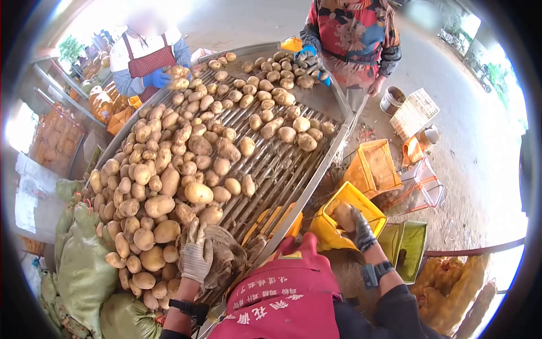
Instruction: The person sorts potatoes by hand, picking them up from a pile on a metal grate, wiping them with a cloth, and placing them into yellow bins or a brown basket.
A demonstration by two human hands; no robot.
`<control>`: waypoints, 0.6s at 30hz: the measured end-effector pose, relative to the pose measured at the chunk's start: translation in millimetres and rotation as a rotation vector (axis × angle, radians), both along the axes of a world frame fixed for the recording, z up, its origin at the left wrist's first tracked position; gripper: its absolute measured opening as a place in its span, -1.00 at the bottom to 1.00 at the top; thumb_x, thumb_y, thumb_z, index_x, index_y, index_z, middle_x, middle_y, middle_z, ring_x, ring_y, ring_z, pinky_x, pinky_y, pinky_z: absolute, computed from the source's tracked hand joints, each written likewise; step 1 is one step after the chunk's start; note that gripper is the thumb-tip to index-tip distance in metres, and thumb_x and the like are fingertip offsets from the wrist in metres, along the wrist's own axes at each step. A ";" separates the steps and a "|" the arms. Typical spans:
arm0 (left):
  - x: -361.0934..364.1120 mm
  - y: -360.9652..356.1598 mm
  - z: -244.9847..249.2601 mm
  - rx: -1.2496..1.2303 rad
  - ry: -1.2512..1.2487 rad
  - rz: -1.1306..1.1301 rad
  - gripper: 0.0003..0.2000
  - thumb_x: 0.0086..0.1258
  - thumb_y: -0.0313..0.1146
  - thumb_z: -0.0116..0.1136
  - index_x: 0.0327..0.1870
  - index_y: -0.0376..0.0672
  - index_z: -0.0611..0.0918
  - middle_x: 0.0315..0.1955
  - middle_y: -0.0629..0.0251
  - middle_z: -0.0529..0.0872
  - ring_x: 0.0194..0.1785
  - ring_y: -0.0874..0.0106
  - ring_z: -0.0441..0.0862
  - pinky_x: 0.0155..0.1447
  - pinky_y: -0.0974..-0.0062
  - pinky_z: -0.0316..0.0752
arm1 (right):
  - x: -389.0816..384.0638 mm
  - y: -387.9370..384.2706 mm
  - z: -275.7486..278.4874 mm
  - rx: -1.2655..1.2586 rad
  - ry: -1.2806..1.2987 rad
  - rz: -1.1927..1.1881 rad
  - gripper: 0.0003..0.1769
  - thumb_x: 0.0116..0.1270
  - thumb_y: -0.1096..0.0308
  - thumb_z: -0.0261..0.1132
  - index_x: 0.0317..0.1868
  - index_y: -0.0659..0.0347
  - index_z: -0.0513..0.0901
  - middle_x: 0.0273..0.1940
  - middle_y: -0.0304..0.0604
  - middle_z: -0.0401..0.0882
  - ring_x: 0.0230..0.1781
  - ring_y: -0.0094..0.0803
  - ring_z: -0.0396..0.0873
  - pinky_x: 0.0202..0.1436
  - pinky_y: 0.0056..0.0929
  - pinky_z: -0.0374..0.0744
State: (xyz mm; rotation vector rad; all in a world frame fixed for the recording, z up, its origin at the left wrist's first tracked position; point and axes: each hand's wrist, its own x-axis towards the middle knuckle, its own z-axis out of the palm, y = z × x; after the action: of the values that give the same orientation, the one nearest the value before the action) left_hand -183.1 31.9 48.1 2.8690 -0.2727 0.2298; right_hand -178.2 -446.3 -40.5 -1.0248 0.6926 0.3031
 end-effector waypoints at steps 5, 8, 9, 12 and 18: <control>14.4 -9.8 0.8 0.248 0.323 0.082 -0.43 0.40 -0.11 0.06 0.45 0.03 0.41 0.51 0.10 0.28 0.41 -0.01 0.33 0.49 -0.07 0.08 | -11.2 -79.4 -50.1 -1.418 0.082 0.355 -0.33 0.21 0.30 0.47 0.33 0.28 0.51 0.18 0.12 0.61 0.17 -0.07 0.61 0.28 -0.26 0.53; 15.8 -6.1 -18.0 0.303 0.289 0.089 -0.42 0.39 -0.05 0.01 0.47 0.14 0.39 0.54 0.15 0.23 0.39 -0.03 0.31 0.47 -0.04 0.06 | 34.2 -70.9 -46.6 -1.275 -0.264 0.205 -0.44 0.24 0.31 0.43 0.23 0.31 0.55 0.06 0.10 0.64 0.05 -0.13 0.63 0.15 -0.29 0.60; 16.2 -6.8 -16.6 0.320 0.305 0.096 -0.42 0.39 -0.06 0.01 0.47 0.16 0.38 0.54 0.15 0.22 0.40 -0.05 0.30 0.47 -0.04 0.06 | 60.8 -47.4 -14.1 -1.300 -0.336 0.217 -0.46 0.25 0.31 0.42 0.22 0.30 0.56 0.05 0.10 0.63 0.05 -0.10 0.63 0.16 -0.27 0.59; 15.9 -6.8 -18.9 0.333 0.332 0.109 -0.41 0.40 -0.03 -0.01 0.48 0.15 0.38 0.55 0.13 0.21 0.43 -0.04 0.27 0.47 -0.04 0.04 | 129.5 -0.2 17.4 -1.392 -0.672 0.336 -0.44 0.22 0.29 0.40 0.23 0.23 0.56 0.16 0.11 0.55 0.18 0.03 0.52 0.29 -0.17 0.50; 16.1 -4.7 -27.2 0.276 0.375 0.156 -0.42 0.36 -0.02 0.06 0.43 0.14 0.43 0.50 0.04 0.25 0.48 -0.07 0.22 0.50 -0.09 0.04 | 242.7 53.2 16.4 -1.695 -0.746 0.844 -0.18 0.16 0.08 0.43 0.46 -0.09 0.40 0.53 0.01 0.17 0.56 0.15 0.07 0.52 0.18 0.14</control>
State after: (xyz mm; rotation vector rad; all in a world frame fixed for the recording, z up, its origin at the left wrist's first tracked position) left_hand -167.0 27.2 20.9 3.1271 -0.0072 -0.3434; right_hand 64.5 -393.1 -24.1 -2.8390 -0.4332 -0.0587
